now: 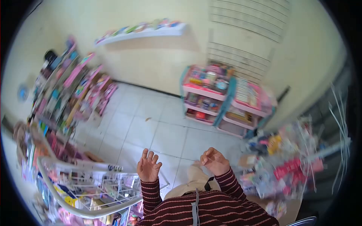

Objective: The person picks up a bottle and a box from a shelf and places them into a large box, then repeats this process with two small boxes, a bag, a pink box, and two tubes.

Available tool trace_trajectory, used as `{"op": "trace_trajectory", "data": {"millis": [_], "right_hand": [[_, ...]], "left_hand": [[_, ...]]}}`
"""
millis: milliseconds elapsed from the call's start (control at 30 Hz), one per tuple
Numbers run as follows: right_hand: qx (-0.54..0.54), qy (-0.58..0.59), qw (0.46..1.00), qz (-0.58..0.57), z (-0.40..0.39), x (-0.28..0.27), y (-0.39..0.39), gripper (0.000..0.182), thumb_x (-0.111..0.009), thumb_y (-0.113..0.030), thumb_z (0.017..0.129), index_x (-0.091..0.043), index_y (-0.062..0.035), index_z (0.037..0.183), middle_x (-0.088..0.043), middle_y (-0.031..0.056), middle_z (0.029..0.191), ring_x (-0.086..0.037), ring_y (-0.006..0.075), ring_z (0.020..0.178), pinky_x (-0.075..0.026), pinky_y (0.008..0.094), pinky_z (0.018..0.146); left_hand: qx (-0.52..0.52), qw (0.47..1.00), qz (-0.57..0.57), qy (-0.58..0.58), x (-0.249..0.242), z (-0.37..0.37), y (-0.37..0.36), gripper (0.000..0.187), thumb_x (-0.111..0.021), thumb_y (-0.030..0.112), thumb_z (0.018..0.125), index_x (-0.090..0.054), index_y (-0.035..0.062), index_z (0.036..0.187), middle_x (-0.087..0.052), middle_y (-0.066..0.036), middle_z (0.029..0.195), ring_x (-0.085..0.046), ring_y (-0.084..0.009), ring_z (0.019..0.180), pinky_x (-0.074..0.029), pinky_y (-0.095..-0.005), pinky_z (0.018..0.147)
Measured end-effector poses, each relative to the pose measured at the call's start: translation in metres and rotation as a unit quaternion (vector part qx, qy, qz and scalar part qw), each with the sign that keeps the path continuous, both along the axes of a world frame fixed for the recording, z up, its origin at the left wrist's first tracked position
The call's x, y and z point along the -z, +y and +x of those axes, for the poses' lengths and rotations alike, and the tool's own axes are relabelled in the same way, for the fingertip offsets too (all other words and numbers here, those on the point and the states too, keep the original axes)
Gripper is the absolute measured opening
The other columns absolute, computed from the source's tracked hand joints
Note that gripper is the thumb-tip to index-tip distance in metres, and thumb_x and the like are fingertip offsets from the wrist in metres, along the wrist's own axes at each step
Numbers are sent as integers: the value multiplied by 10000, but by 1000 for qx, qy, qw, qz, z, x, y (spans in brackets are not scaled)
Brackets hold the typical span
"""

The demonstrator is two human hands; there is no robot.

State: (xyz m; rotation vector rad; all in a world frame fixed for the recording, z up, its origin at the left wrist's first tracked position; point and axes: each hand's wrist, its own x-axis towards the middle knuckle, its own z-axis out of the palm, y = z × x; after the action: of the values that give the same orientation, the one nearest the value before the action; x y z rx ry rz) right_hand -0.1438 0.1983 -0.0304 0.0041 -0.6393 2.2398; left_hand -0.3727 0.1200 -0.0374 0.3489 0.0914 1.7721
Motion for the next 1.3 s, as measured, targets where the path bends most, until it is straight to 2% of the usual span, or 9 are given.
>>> {"op": "trace_trajectory", "data": {"millis": [133,400,600,800,967,1033,1100,1167,1300], "right_hand": [[-97,-4,995,-36,-67,11,60,293,-536,-209,710,-455,-8,908,-502,114,768,-474,207,760,-363,295,696],[-200,-13,976,-83,-195,27,185,241,-496,-181,730,-464,-23,909,-504,104,769,-466,200,750,-353,307,690],[-261,-30,962,-76,-315,19,289,220,-496,-157,727,-464,-16,892,-506,110,759,-468,198,745,-356,305,682],[-323,-61,944,-35,-439,22,345,190,-481,-161,750,-452,-21,876,-463,100,746,-427,193,701,-342,302,656],[-351,-82,931,-52,-533,48,365,195,-485,-162,745,-453,-18,872,-465,97,730,-424,192,690,-338,298,653],[-383,-78,915,-100,-574,55,376,234,-498,-161,729,-446,-11,901,-489,103,763,-464,198,743,-366,294,693],[-371,-85,919,-100,-617,47,388,214,-490,-155,734,-448,-15,891,-491,104,761,-463,192,744,-368,294,689],[-368,-75,925,-56,-658,33,405,191,-483,-148,739,-452,-18,875,-494,102,764,-465,184,739,-370,291,686],[-306,-82,947,-55,-726,15,440,195,-489,-150,737,-455,-11,870,-476,101,732,-427,179,695,-333,287,642]], "left_hand": [[-109,993,-13,-49,13,-34,5,340,-387,198,798,-355,52,1104,-406,-54,846,-355,-138,701,-341,-252,551],[-185,978,-8,-98,13,-131,102,309,-396,194,787,-405,56,1063,-413,-43,816,-358,-131,695,-339,-242,562],[-273,959,-28,-65,-2,-212,157,301,-404,195,788,-410,58,1056,-410,-40,826,-363,-127,706,-347,-241,576],[-366,923,-60,-101,30,-283,177,286,-419,197,780,-427,67,1035,-430,-28,819,-374,-125,699,-345,-248,585],[-397,903,-79,-141,65,-366,199,272,-414,205,787,-438,65,1018,-457,-38,834,-396,-132,703,-358,-260,594],[-395,904,-76,-145,66,-415,212,269,-411,208,790,-441,63,1014,-465,-40,835,-406,-136,706,-363,-264,598],[-402,904,-68,-129,57,-464,229,268,-389,204,803,-456,38,1003,-451,-39,825,-383,-127,700,-347,-237,582],[-395,907,-76,-126,41,-517,251,261,-387,202,804,-456,39,995,-452,-37,822,-387,-126,698,-351,-241,585],[-356,931,-55,-63,18,-613,294,261,-398,205,795,-441,53,1003,-447,-38,820,-392,-130,700,-355,-253,588]]}}
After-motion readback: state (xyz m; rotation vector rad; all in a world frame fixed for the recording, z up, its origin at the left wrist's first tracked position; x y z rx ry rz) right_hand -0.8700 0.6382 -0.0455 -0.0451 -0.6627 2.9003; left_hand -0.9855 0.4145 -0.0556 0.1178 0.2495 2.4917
